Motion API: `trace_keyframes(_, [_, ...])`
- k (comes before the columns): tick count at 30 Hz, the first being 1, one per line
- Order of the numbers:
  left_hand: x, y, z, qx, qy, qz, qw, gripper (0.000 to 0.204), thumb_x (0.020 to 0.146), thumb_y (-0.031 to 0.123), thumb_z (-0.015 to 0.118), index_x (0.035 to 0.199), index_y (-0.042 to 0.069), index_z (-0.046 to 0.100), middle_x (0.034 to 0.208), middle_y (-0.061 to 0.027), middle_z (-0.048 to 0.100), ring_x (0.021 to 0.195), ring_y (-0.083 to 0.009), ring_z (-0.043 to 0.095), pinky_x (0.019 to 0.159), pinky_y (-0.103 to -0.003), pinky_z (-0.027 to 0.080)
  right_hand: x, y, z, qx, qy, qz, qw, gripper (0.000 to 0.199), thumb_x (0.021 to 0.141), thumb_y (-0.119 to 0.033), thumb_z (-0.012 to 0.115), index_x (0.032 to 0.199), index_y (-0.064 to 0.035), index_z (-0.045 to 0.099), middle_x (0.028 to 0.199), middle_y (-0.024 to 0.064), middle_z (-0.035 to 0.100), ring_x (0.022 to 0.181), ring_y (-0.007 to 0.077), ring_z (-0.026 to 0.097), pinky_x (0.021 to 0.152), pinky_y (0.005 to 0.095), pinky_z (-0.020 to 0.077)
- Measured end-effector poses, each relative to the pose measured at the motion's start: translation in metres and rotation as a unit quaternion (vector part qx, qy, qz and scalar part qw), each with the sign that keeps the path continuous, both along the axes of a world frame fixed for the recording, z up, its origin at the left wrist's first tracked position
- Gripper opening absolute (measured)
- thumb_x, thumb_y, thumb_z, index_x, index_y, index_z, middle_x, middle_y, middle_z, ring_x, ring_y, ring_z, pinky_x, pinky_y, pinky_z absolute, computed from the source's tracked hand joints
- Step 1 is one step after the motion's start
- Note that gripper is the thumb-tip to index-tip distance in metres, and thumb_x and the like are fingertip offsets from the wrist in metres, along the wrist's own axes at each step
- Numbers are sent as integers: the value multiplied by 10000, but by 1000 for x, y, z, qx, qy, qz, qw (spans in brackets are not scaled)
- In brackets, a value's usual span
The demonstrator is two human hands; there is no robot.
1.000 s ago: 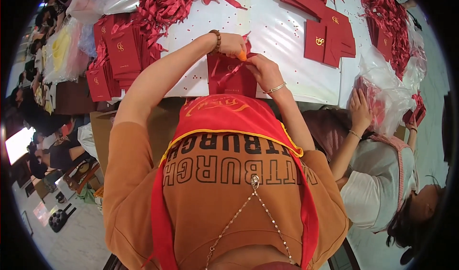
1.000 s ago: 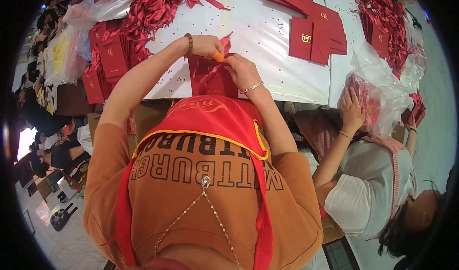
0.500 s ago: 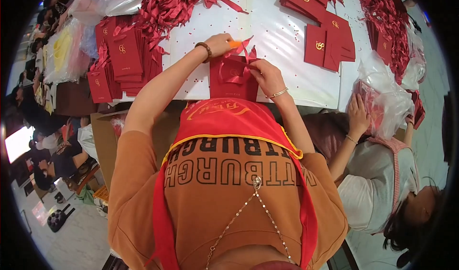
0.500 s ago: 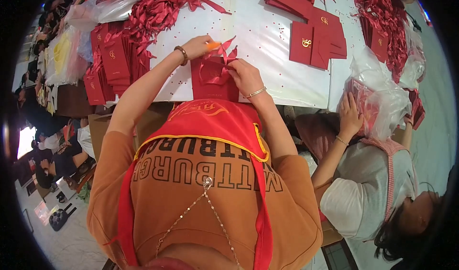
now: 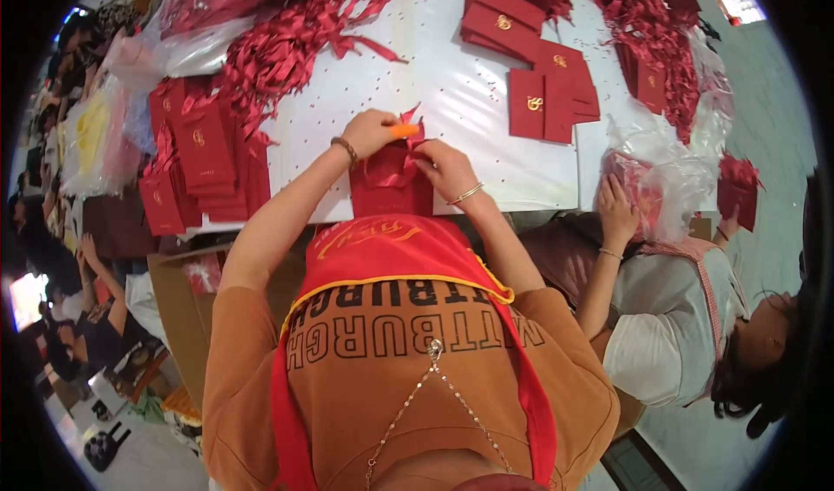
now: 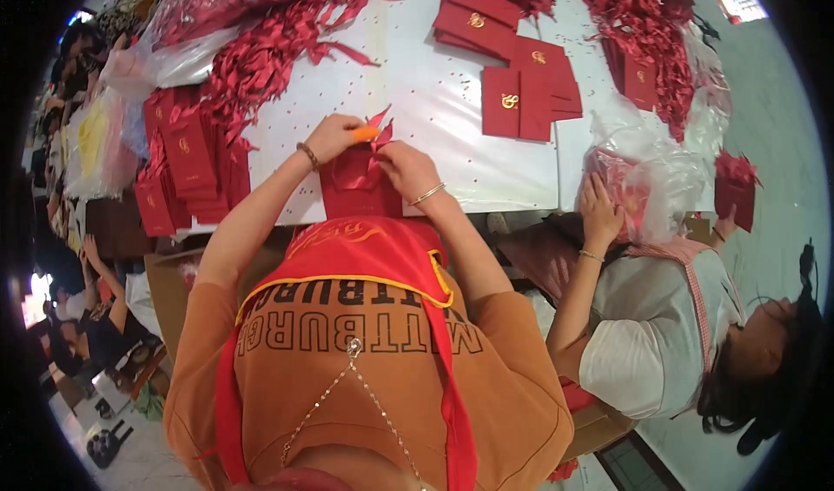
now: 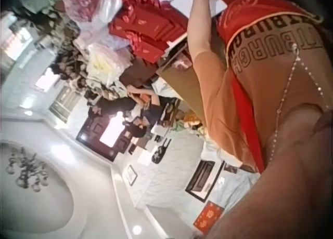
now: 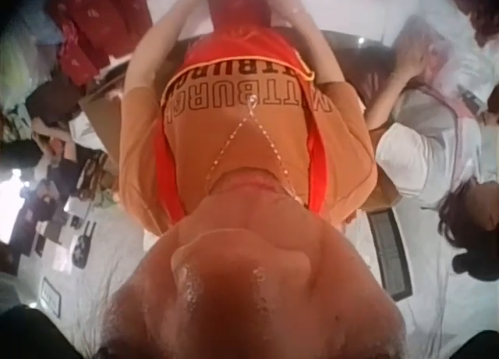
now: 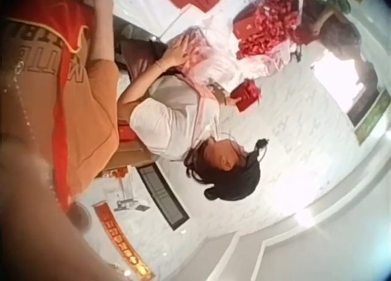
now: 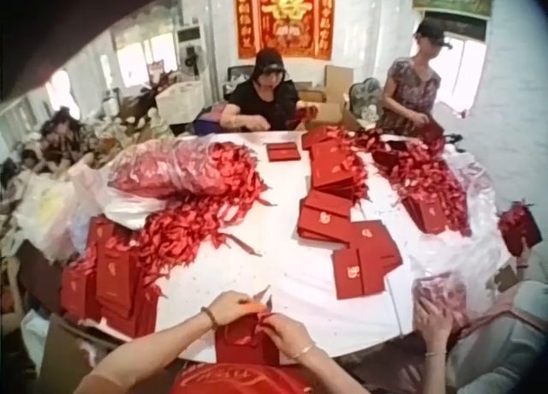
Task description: Tying red ribbons onto red paper envelopes at an assembly table.
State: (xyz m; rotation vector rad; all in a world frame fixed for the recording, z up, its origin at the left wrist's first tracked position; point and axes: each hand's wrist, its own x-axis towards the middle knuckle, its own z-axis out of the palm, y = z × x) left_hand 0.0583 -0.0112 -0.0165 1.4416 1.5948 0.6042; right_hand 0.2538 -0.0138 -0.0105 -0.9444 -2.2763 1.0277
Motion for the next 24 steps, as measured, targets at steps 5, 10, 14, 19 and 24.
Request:
trace_keyframes(5, [5,-3,-14,1,-7,18,1000,251,706,310,626,750,65,662,655,-77,619,614,-169,576,594,-287,438,-2,-10,12,260,22,-102,960,270,682,-78,617,946,-100,563,869,128,554,834,313,539,721,335,439])
trace_keyframes(10, [-3,2,-23,-1,-63,55,996,207,705,251,616,714,48,653,620,-78,598,568,-151,551,552,-289,424,-7,-20,-12,-282,120,-59,950,537,728,-13,597,1206,-73,360,1085,116,513,991,164,499,858,298,412])
trace_keyframes(14, [-42,37,11,80,-115,179,974,142,768,156,578,730,37,646,556,37,511,483,-46,375,466,-216,292,-18,-19,-10,-273,190,-29,943,501,747,-18,618,1181,-50,372,1047,77,506,953,152,505,839,270,420])
trace_keyframes(19, [-55,-3,56,3,-257,182,949,466,847,345,516,1272,200,389,1068,12,492,928,-81,467,707,-283,356,-34,-20,-11,-353,310,-62,881,543,726,-5,641,1186,-76,361,1061,56,462,946,140,482,813,259,424])
trace_keyframes(24, [-67,-79,10,60,-424,247,869,531,851,243,520,1299,73,292,1149,-73,475,996,-131,468,784,-249,410,-52,-20,3,-359,335,-93,866,493,724,-34,657,1138,-65,391,1020,74,480,901,156,513,782,268,457])
